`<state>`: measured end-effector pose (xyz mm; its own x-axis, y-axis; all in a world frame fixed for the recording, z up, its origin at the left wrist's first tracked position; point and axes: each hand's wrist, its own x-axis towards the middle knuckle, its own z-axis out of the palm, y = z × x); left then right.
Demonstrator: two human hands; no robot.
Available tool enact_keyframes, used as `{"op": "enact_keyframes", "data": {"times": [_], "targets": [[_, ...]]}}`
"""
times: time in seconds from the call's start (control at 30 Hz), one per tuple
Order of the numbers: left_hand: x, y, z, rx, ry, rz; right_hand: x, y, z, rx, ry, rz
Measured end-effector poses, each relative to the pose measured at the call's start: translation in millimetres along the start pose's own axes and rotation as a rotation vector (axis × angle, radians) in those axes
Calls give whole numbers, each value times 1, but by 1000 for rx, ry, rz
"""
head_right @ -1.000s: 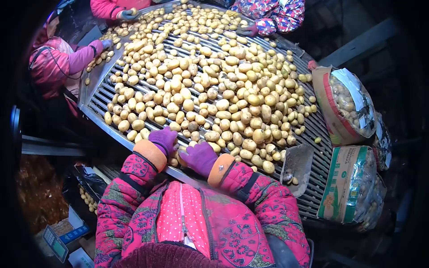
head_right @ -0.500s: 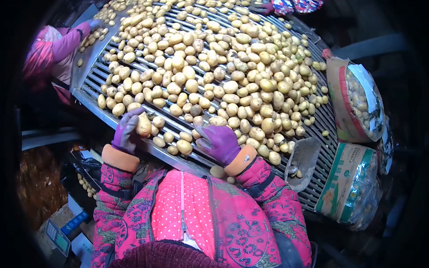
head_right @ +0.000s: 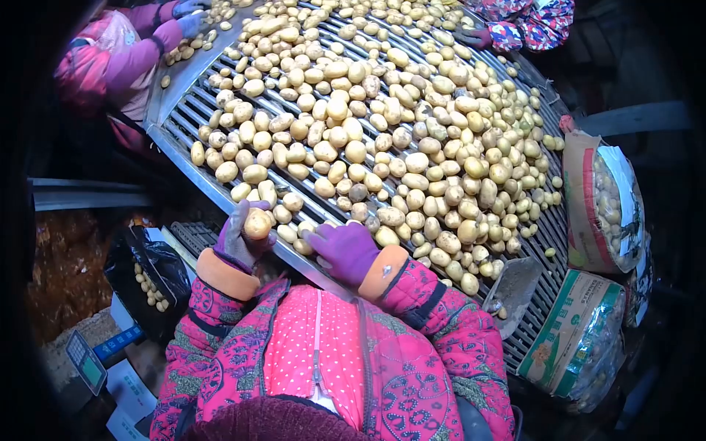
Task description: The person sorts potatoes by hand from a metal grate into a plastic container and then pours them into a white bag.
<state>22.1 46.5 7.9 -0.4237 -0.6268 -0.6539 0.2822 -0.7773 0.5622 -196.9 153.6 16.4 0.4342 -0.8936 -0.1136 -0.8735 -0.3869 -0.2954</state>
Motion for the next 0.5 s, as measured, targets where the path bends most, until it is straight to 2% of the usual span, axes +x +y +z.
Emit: {"op": "enact_keyframes", "data": {"times": [0.03, 0.07, 0.1, 0.13, 0.2, 0.23, 0.33, 0.4, 0.43, 0.47, 0.5], "targets": [[3, -2, -6, 2, -4, -3, -5, 5, -3, 334, 121, 72], [4, 0, -5, 350, -88, 239, -8, 8, -5, 667, 242, 145], [1, -2, -3, 477, -162, 296, -7, 10, -7, 1234, 193, 347], [-1, -4, -1, 597, -232, 362, -9, 20, -7, 1404, 167, 369], [1, 2, 10, -107, -357, 25, -13, 22, -16, 2047, 137, 542], [2, 1, 18, -248, -211, -117, -15, 25, -12, 2102, 166, 531], [4, -2, 28, -194, -281, -224, -16, 26, -19, 2234, 252, 557], [10, -2, 36, 37, -337, -332, -14, 24, -27, 2228, 329, 583], [4, -6, 42, 203, -308, -246, -13, 22, -35, 2059, 372, 594], [-1, 2, 54, 260, -371, -237, -11, 22, -40, 1888, 412, 600], [3, 0, 59, 415, -480, -136, -9, 20, -39, 1581, 455, 547]]}}
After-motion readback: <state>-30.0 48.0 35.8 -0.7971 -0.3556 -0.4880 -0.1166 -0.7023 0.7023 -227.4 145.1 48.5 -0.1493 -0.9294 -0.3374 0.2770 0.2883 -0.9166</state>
